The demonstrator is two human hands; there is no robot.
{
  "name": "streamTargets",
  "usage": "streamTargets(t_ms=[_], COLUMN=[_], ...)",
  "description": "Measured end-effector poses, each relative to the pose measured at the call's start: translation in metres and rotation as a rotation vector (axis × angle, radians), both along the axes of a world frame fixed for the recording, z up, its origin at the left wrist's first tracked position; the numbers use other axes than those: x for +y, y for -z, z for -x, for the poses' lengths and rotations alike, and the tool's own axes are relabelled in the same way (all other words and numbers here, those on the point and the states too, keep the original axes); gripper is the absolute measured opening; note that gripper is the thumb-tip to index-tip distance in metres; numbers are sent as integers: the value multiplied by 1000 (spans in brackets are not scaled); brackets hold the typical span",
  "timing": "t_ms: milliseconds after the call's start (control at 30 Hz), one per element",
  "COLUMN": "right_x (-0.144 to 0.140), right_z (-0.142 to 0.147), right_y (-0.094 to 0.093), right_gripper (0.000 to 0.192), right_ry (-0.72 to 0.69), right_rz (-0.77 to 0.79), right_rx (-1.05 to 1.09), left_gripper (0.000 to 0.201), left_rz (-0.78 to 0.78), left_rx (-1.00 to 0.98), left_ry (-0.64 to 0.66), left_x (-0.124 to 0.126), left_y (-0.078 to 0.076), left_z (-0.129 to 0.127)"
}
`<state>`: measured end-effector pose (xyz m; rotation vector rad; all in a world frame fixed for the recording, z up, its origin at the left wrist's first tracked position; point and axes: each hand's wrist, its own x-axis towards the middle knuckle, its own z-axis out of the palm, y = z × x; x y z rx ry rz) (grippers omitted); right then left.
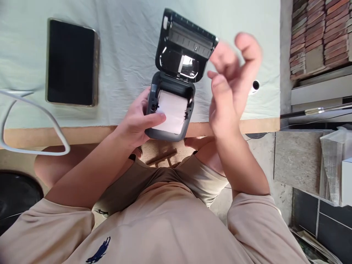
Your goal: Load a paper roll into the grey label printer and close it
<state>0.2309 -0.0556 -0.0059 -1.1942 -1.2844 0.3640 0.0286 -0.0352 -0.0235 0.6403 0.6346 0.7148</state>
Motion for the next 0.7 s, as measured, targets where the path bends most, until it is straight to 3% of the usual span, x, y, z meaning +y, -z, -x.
streamTargets(t_ms=[100, 200, 300, 467, 600, 700], right_x=[12, 14, 11, 2, -4, -5], right_z=[-2, -1, 2, 9, 9, 6], right_y=[-4, -9, -8, 6, 15, 19], right_gripper=[41, 33, 38, 58, 76, 72], right_ry=[-41, -56, -156, -448, -555, -601], right_rz=[109, 237, 323, 452, 487, 497], right_rx=[107, -37, -137, -175, -56, 2], left_gripper=[66, 63, 65, 75, 66, 51], left_rz=[6, 32, 57, 18, -10, 40], left_rx=[15, -15, -34, -34, -36, 37], left_ry=[-13, -52, -72, -69, -71, -99], left_x=[1, -3, -7, -7, -7, -6], left_y=[-2, -4, -4, 2, -1, -8], left_z=[-1, -2, 0, 7, 8, 2])
